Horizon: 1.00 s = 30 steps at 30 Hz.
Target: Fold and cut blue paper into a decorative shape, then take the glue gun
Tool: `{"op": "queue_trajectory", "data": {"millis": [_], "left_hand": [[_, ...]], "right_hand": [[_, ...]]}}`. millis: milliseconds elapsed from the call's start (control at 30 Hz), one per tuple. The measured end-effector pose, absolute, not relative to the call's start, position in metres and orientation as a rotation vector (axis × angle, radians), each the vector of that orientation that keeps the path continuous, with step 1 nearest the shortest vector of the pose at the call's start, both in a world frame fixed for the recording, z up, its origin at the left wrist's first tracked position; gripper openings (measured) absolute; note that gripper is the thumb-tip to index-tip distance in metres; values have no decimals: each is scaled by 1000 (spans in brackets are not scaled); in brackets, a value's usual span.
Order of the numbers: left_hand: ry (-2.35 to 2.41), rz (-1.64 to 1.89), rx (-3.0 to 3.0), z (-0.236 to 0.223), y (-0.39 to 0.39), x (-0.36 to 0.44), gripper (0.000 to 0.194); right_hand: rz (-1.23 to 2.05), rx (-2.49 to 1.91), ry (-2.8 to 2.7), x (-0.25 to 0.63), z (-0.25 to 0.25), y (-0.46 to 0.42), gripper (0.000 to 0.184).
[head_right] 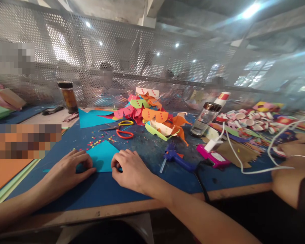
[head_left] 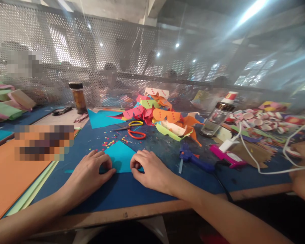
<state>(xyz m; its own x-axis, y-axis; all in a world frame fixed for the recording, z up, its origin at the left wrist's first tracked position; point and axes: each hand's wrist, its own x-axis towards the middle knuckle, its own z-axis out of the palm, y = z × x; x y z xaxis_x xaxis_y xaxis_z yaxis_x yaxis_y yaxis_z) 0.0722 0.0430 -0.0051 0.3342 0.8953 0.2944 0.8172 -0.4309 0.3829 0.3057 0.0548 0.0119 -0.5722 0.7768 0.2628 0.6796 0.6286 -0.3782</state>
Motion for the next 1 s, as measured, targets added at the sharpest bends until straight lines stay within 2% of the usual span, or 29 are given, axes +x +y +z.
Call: {"op": "queue_trajectory", "data": {"millis": [433,1000], "left_hand": [[1549,718,2440,-6,44,72,13],[1526,728,2461,-8,44,71,13]], "right_hand": [[317,-1275,-2424,264,15,54,9],[277,-1348,-2403,291,15,49,8]]}}
